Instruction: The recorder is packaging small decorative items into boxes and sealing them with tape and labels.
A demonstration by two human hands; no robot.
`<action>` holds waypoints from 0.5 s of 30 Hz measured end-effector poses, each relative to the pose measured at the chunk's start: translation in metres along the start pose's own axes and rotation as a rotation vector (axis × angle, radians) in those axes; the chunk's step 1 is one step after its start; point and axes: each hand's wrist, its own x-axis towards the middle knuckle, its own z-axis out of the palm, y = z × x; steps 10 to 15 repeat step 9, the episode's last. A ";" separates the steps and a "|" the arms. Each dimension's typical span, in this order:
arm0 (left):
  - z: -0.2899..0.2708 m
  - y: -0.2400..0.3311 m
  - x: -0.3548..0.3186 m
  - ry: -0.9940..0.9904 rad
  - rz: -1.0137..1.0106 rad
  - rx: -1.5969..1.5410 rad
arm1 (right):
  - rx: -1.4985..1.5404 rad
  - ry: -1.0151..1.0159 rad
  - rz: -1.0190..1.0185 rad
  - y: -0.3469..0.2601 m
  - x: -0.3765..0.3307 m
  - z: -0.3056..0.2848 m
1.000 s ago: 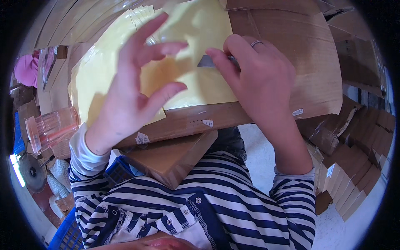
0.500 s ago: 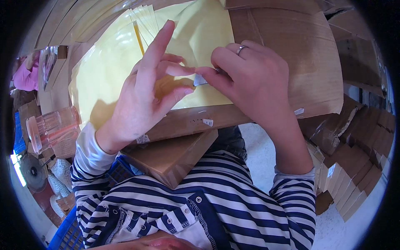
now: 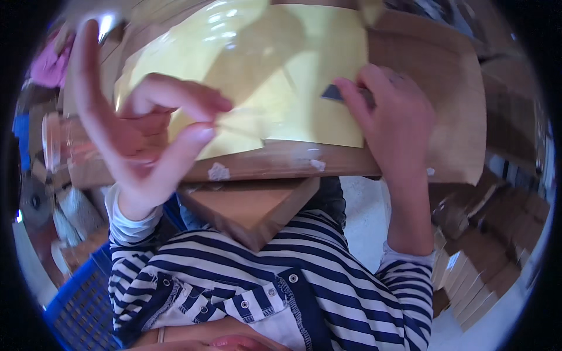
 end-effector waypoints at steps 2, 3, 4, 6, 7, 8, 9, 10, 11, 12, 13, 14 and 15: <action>-0.020 0.009 -0.032 0.190 -0.033 -0.181 | -0.145 0.047 -0.030 -0.002 -0.003 -0.004; -0.034 0.014 -0.053 0.177 -0.037 -0.099 | -0.121 0.043 -0.064 -0.010 -0.004 -0.009; -0.039 0.016 -0.078 0.245 -0.062 -0.066 | -0.217 0.092 -0.187 -0.019 -0.003 -0.018; -0.038 0.025 -0.125 0.368 -0.138 -0.093 | -0.081 0.081 -0.367 -0.043 -0.009 -0.031; -0.035 0.030 -0.147 0.421 -0.195 -0.155 | 0.152 0.003 -0.415 -0.060 -0.016 -0.035; -0.034 0.031 -0.170 0.406 -0.214 -0.143 | 0.263 -0.295 -0.520 -0.078 -0.015 -0.045; -0.034 0.034 -0.182 0.345 -0.255 -0.156 | 0.424 -0.442 -0.566 -0.095 -0.015 -0.045; -0.034 0.034 -0.182 0.345 -0.255 -0.156 | 0.424 -0.442 -0.566 -0.095 -0.015 -0.045; -0.034 0.034 -0.182 0.345 -0.255 -0.156 | 0.424 -0.442 -0.566 -0.095 -0.015 -0.045; -0.034 0.034 -0.182 0.345 -0.255 -0.156 | 0.424 -0.442 -0.566 -0.095 -0.015 -0.045; -0.034 0.034 -0.182 0.345 -0.255 -0.156 | 0.424 -0.442 -0.566 -0.095 -0.015 -0.045; -0.034 0.034 -0.182 0.345 -0.255 -0.156 | 0.424 -0.442 -0.566 -0.095 -0.015 -0.045; -0.034 0.034 -0.182 0.345 -0.255 -0.156 | 0.424 -0.442 -0.566 -0.095 -0.015 -0.045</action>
